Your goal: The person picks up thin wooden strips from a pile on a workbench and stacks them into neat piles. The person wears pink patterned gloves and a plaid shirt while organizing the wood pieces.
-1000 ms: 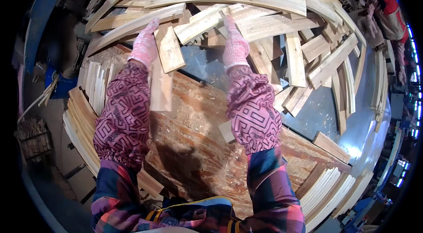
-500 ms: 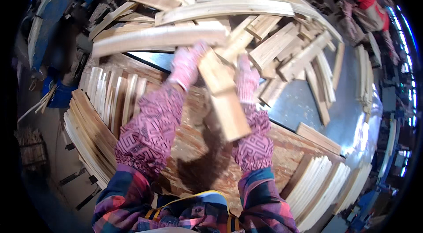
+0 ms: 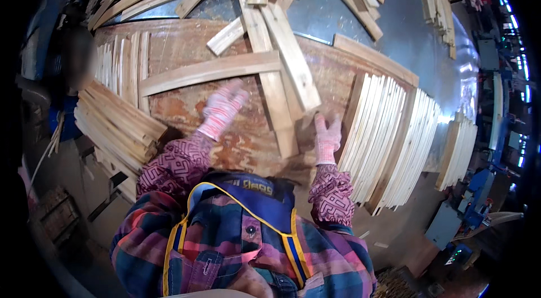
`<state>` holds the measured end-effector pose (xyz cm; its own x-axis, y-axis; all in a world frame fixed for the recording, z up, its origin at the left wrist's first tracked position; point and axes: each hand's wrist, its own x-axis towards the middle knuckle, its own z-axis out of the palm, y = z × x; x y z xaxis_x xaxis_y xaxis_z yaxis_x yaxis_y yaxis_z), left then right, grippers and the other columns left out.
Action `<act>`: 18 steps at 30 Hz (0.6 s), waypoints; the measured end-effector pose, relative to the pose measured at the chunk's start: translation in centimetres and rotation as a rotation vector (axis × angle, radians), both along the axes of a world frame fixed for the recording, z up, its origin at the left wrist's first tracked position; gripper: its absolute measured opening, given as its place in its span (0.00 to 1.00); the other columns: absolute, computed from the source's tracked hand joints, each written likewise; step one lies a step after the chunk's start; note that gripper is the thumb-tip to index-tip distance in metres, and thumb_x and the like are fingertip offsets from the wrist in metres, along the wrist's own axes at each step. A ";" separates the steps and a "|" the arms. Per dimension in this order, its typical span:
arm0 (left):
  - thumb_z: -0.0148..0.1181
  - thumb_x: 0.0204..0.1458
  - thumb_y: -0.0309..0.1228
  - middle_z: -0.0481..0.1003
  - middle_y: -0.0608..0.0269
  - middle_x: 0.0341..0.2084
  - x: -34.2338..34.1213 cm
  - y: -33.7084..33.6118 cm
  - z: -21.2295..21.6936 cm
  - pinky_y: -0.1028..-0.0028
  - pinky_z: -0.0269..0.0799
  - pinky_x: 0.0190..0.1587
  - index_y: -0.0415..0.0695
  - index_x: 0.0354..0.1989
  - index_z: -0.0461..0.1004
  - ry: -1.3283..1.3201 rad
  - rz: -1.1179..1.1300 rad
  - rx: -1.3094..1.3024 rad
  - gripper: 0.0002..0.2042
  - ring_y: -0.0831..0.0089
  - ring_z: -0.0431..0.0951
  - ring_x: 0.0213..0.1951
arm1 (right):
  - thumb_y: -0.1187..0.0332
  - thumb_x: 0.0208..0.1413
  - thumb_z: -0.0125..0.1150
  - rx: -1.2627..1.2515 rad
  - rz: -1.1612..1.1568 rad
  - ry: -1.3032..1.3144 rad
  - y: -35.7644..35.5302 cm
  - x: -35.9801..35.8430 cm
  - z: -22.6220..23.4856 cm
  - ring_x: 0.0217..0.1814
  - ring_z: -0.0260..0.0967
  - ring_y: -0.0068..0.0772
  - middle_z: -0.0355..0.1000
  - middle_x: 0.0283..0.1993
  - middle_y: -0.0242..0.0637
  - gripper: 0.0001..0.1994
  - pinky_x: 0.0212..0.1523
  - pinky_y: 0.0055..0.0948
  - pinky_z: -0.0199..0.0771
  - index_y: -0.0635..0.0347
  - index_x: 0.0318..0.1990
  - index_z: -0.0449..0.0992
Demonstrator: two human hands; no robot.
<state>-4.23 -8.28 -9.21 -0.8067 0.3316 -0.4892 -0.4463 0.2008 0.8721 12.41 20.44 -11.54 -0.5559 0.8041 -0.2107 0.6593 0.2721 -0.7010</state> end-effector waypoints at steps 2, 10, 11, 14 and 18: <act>0.65 0.54 0.45 0.72 0.50 0.61 -2.9 -3.5 4.8 0.57 0.64 0.67 0.47 0.70 0.63 0.539 -0.363 -0.925 0.35 0.56 0.71 0.63 | 0.58 0.57 0.69 -0.045 0.062 -0.004 -1.6 -1.5 4.4 0.66 0.69 0.45 0.68 0.66 0.51 0.35 0.67 0.39 0.68 0.66 0.68 0.65; 0.63 0.52 0.44 0.66 0.50 0.63 -12.1 -5.6 8.5 0.53 0.62 0.66 0.62 0.75 0.51 0.619 -0.613 -1.437 0.41 0.54 0.66 0.65 | 0.55 0.48 0.71 0.484 0.709 -0.446 -11.4 -8.9 6.6 0.66 0.63 0.53 0.63 0.64 0.50 0.42 0.63 0.42 0.68 0.59 0.68 0.59; 0.64 0.52 0.44 0.72 0.49 0.57 -11.4 -3.8 12.7 0.53 0.66 0.62 0.62 0.75 0.51 0.610 -0.567 -1.376 0.42 0.54 0.72 0.60 | 0.57 0.47 0.71 0.490 0.689 -0.438 -11.2 -8.7 5.3 0.64 0.65 0.54 0.64 0.61 0.50 0.41 0.61 0.43 0.70 0.59 0.68 0.59; 0.67 0.51 0.45 0.77 0.54 0.44 -11.2 -4.7 14.2 0.55 0.72 0.53 0.60 0.76 0.49 0.806 -0.200 -1.015 0.44 0.60 0.78 0.47 | 0.65 0.49 0.68 0.533 0.733 -0.252 -9.8 -8.1 3.3 0.54 0.72 0.48 0.70 0.56 0.51 0.36 0.49 0.42 0.78 0.58 0.67 0.62; 0.71 0.50 0.46 0.72 0.47 0.56 -4.5 -4.7 13.2 0.49 0.72 0.59 0.56 0.78 0.42 0.034 0.085 -0.120 0.51 0.56 0.74 0.58 | 0.57 0.61 0.60 -0.443 0.678 -0.306 -12.5 -6.9 7.4 0.45 0.77 0.38 0.78 0.48 0.44 0.29 0.49 0.39 0.79 0.51 0.69 0.66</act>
